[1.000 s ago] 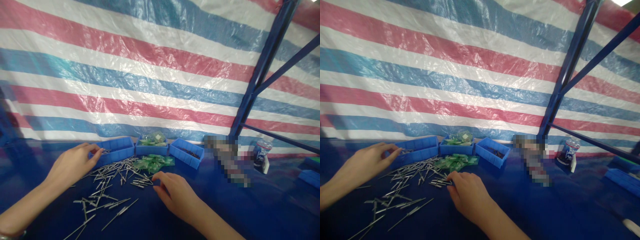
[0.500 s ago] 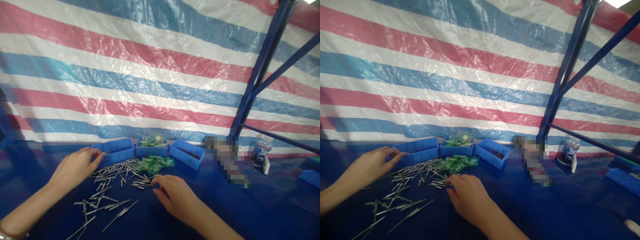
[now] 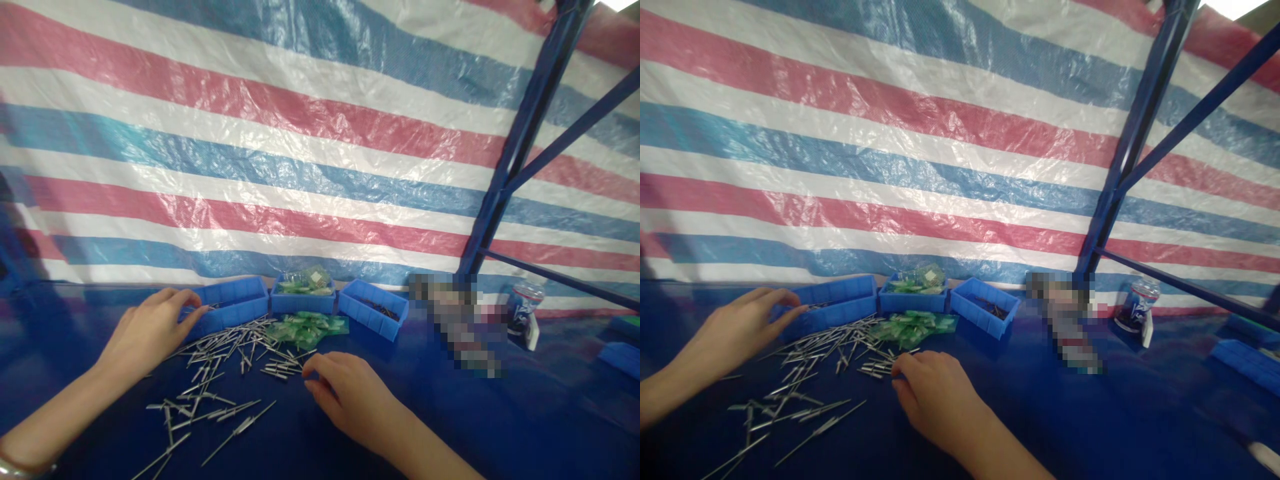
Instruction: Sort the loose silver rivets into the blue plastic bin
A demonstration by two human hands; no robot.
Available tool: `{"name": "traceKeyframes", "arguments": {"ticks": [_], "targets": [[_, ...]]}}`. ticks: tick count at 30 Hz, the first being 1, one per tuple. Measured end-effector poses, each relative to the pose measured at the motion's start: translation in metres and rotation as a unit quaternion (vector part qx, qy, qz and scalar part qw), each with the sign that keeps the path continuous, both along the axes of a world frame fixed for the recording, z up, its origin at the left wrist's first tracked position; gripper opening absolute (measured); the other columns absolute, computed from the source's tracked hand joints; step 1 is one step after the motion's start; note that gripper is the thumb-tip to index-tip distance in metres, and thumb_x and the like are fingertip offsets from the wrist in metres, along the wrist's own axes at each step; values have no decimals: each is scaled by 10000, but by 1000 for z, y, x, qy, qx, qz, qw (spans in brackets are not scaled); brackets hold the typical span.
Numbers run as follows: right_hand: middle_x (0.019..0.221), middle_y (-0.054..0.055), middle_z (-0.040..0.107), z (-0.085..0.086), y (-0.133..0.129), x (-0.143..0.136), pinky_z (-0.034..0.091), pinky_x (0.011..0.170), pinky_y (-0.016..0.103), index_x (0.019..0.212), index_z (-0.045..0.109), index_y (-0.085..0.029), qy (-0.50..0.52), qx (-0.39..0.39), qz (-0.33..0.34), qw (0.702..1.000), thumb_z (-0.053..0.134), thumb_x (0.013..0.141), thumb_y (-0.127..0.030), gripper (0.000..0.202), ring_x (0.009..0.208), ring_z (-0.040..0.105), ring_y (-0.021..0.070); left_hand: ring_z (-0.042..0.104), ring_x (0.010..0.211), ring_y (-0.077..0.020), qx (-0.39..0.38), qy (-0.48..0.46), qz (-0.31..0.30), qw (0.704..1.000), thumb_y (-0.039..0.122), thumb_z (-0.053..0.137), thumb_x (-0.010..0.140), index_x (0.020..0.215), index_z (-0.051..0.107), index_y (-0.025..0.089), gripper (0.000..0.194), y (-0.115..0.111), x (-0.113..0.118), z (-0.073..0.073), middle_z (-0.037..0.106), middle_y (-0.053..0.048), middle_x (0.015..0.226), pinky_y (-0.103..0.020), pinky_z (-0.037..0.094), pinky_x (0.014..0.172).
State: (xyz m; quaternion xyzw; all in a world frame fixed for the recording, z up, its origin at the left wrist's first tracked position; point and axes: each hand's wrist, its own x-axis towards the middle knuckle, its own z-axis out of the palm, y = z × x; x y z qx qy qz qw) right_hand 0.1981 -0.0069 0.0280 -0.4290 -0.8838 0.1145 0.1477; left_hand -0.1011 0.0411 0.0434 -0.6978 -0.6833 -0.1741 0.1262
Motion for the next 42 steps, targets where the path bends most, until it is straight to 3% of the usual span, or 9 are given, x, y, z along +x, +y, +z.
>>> {"name": "traceKeyframes", "arguments": {"ticks": [3,6,10,15,22,25,29,36,42], "targets": [[973,69,691,1,-1,0,435,744,276,1090,640,-174,-5,-7,-3,1000,503,918,-198,221,908,648,213,630,898,-281,-8,-21,-82,996,358,348,909,956,577,159,307,3,3,-8,621,-119,996,-387,454,851],[972,68,692,2,-1,-1,435,742,277,1075,644,-177,-12,-9,-5,1000,505,917,-199,212,909,648,214,646,854,-222,-43,-39,-174,983,344,441,879,871,617,220,216,0,11,-19,653,-28,881,-296,471,786],[986,65,694,1,0,-1,437,760,276,1067,642,-177,-16,-5,0,1000,502,919,-194,204,925,648,212,648,783,-181,-62,-60,-228,970,250,474,864,854,638,236,165,-7,22,-30,651,14,822,-251,472,726],[987,66,693,3,0,-1,441,764,272,1051,649,-167,-21,-15,3,1000,494,924,-185,201,921,648,205,628,684,-170,-71,-67,-243,965,172,456,852,786,625,232,190,-9,27,-34,625,25,732,-238,460,649],[971,61,692,1,0,-1,441,762,264,1030,659,-162,-22,-1,10,1000,473,936,-182,209,902,647,193,594,640,-159,-66,-69,-254,962,179,434,873,691,558,226,224,-8,28,-35,596,32,695,-230,449,626],[974,61,691,-1,1,-1,444,762,266,1036,660,-162,-22,-3,10,1000,475,936,-187,212,905,646,195,636,783,-195,-47,-78,-239,967,231,418,899,861,601,220,187,-2,23,-42,645,-11,851,-280,482,734],[989,64,690,-1,0,-2,447,782,269,1040,661,-160,-24,-11,11,1000,481,932,-187,211,919,645,198,642,960,-268,-40,-86,-224,970,380,446,868,1090,610,206,326,11,17,-57,644,-87,1049,-384,500,856],[993,61,688,2,0,-1,445,787,271,1040,661,-161,-32,-17,9,999,478,937,-188,212,931,641,199,654,868,-229,-53,-81,-245,965,436,427,855,865,661,245,302,16,17,-61,640,-55,915,-333,527,800],[996,60,689,1,0,-2,446,792,269,1032,665,-159,-37,-18,6,999,473,940,-192,214,935,642,198,647,823,-216,-35,-70,-246,966,437,414,881,846,635,239,299,16,17,-62,637,-40,874,-309,524,758]]}}
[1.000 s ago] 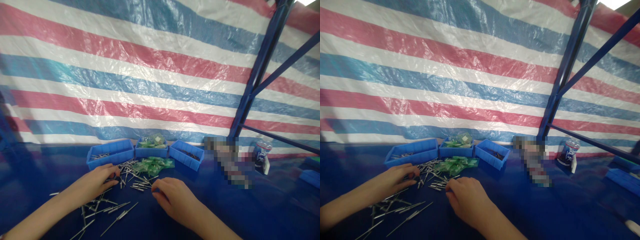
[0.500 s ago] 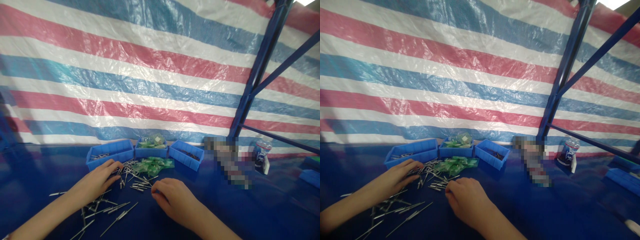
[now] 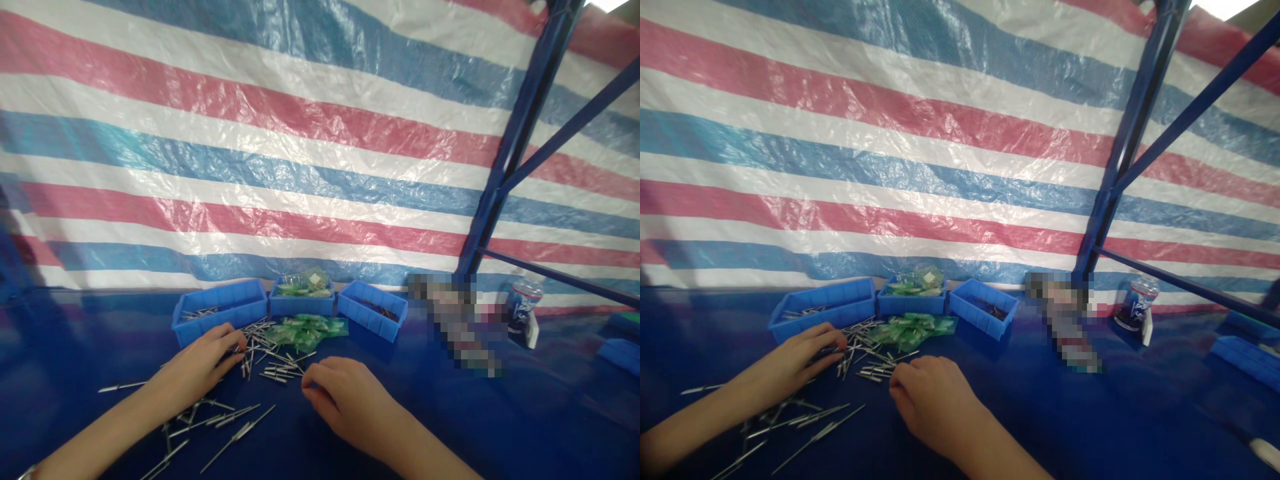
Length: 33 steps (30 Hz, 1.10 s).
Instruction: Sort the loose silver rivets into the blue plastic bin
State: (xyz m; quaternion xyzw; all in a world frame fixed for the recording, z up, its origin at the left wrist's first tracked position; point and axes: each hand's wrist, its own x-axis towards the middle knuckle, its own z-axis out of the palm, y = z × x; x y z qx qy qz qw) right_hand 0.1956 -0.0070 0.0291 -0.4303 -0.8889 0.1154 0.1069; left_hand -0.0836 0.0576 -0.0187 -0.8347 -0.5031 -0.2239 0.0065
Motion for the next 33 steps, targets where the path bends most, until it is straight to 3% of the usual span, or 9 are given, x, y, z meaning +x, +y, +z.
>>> {"name": "traceKeyframes", "arguments": {"ticks": [5,8,14,19,26,33], "targets": [[1009,63,691,1,-1,0,446,789,269,1043,665,-160,-2,-5,-1,1000,475,941,-197,219,937,644,201,619,978,-256,16,9,11,1000,487,467,884,1070,640,261,340,0,1,-3,659,-56,1048,-372,495,857],[1001,66,692,1,-2,0,445,779,267,1040,667,-159,-5,-5,-3,1000,479,940,-199,217,931,646,200,604,1013,-277,20,20,21,999,460,466,893,1136,631,283,343,-1,3,-2,661,-62,1107,-394,489,813],[991,60,690,-1,-1,-1,440,783,271,1036,663,-162,-6,3,4,1000,471,943,-197,216,931,644,199,606,907,-247,23,35,15,999,364,497,869,916,682,268,214,-3,8,-1,687,-33,950,-350,452,746],[997,64,690,1,0,0,439,775,269,1035,666,-158,-14,-5,2,1000,473,942,-194,217,937,644,200,587,829,-224,31,37,15,999,326,473,883,801,658,243,219,-1,10,-1,679,-28,837,-330,421,727],[1011,63,690,2,0,-1,441,796,273,1050,668,-158,-9,-7,3,1000,473,944,-196,225,949,642,201,593,845,-220,16,39,3,999,339,490,880,832,650,248,190,-3,10,3,683,-23,858,-323,441,738],[998,65,693,2,-2,-1,437,781,264,1034,673,-159,-6,-7,1,1000,482,939,-197,217,931,644,196,551,785,-215,44,43,28,998,312,415,893,746,605,228,254,0,10,-10,643,-28,786,-321,388,678]]}}
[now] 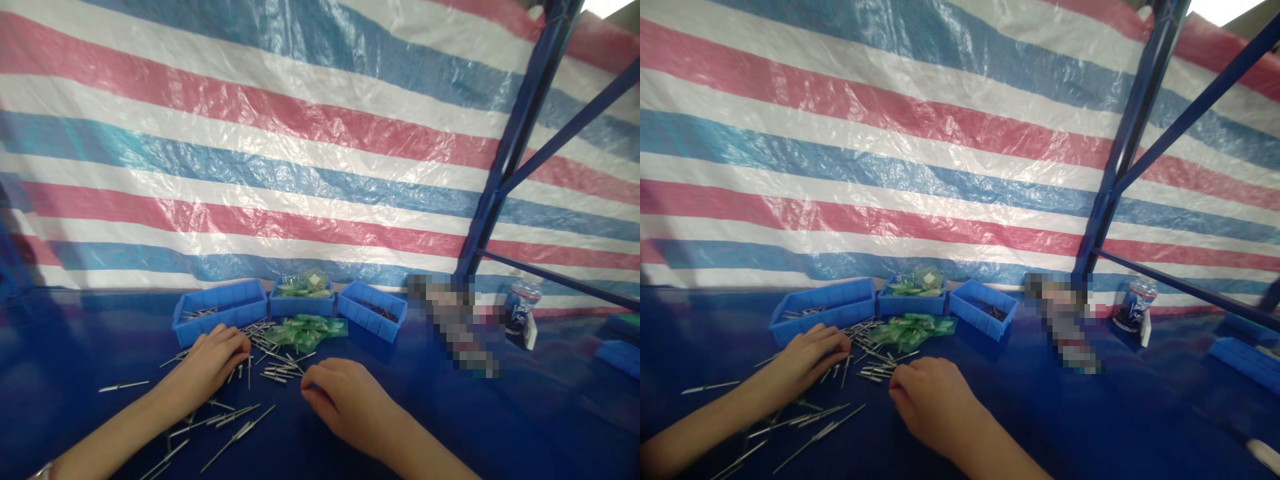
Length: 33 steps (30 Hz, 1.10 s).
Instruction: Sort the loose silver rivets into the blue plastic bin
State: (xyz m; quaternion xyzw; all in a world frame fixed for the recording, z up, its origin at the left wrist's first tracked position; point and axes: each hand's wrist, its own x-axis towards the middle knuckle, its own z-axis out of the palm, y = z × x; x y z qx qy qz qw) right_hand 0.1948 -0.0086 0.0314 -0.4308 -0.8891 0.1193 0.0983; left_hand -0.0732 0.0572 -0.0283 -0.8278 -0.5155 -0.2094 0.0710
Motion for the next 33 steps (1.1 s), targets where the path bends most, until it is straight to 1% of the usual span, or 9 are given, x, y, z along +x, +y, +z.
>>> {"name": "traceKeyframes", "arguments": {"ticks": [6,17,23,27,30,33], "targets": [[983,62,695,-2,0,0,436,778,257,1011,672,-162,6,10,1,1000,490,933,-189,200,916,645,190,553,794,-230,22,0,24,999,389,420,883,785,627,248,269,3,-7,-5,641,-27,811,-316,355,643],[994,62,691,-1,0,0,440,788,270,1019,671,-161,-2,6,1,1000,481,942,-207,210,929,642,198,552,780,-237,37,4,49,998,343,423,875,763,650,257,267,6,-14,-10,636,-34,817,-305,333,624],[989,60,693,-2,0,0,440,790,266,1019,674,-163,-1,3,-1,1000,488,939,-206,207,923,643,194,556,780,-222,47,0,45,998,356,413,877,743,637,247,283,5,-13,-9,652,-35,799,-303,348,632],[991,61,693,-3,0,1,440,792,268,1022,673,-163,2,7,1,1000,488,939,-207,207,925,642,194,574,766,-243,61,-12,43,997,373,378,871,722,616,241,310,5,-12,-1,668,-42,760,-331,333,626],[980,56,693,-3,0,1,441,791,265,1011,674,-168,9,10,1,1000,488,938,-204,203,916,643,190,581,724,-265,74,-31,43,996,397,322,892,736,594,238,351,3,-11,12,665,-49,707,-355,331,624],[987,59,693,-3,1,1,439,784,268,1005,674,-171,10,9,-5,1000,489,935,-199,200,920,641,195,588,676,-250,72,-51,21,996,430,318,905,733,577,240,364,-6,-3,26,647,-32,664,-356,367,636]]}}
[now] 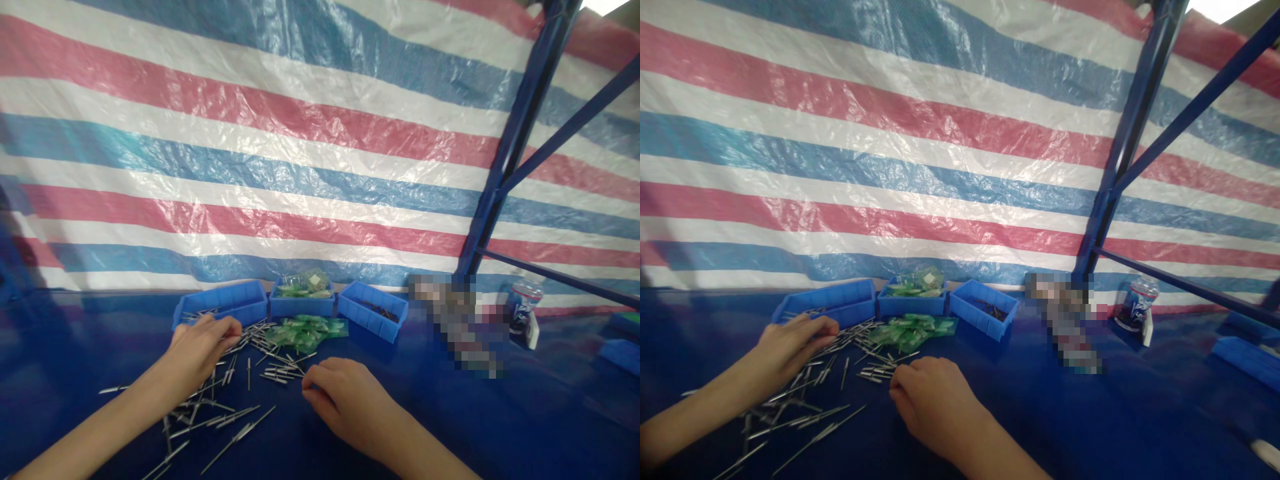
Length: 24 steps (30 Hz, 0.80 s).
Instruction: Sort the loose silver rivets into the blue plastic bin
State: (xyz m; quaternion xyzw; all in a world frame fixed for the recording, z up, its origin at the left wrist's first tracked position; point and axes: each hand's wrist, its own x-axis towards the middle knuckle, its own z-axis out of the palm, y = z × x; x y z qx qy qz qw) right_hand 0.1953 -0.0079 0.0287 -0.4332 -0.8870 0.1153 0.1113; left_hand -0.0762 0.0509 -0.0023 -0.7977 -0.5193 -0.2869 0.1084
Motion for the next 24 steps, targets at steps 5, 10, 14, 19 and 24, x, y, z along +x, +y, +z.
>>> {"name": "traceKeyframes", "arguments": {"ticks": [5,10,14,19,24], "targets": [[975,59,688,-2,2,1,423,769,263,1016,669,-169,41,3,-21,999,515,923,-190,181,909,633,194,595,733,-201,-16,-11,-69,997,461,336,952,827,634,254,385,-30,29,11,680,-4,761,-299,426,675],[825,38,663,-8,3,2,402,690,233,1033,674,-170,118,13,-12,993,561,909,-221,175,760,603,154,587,748,-190,-13,-72,-134,988,496,398,965,808,676,254,400,-54,50,16,680,-4,757,-304,434,699],[745,14,624,-12,2,2,392,628,204,1039,678,-176,191,28,26,981,583,891,-224,183,655,555,120,580,737,-183,-25,-68,-128,989,511,401,967,826,701,272,409,-63,57,18,690,8,746,-313,438,709],[735,13,616,-17,2,-1,385,593,184,985,687,-163,265,49,57,961,574,888,-225,161,619,536,103,587,746,-167,0,-54,-139,989,480,394,992,912,693,300,358,-68,64,14,707,34,769,-302,416,717],[704,13,604,-18,4,-3,371,575,176,876,678,-150,303,66,64,949,549,884,-187,133,599,526,97,587,696,-152,73,-79,-175,979,490,388,994,911,659,296,344,-64,65,6,689,55,734,-279,396,670]]}}
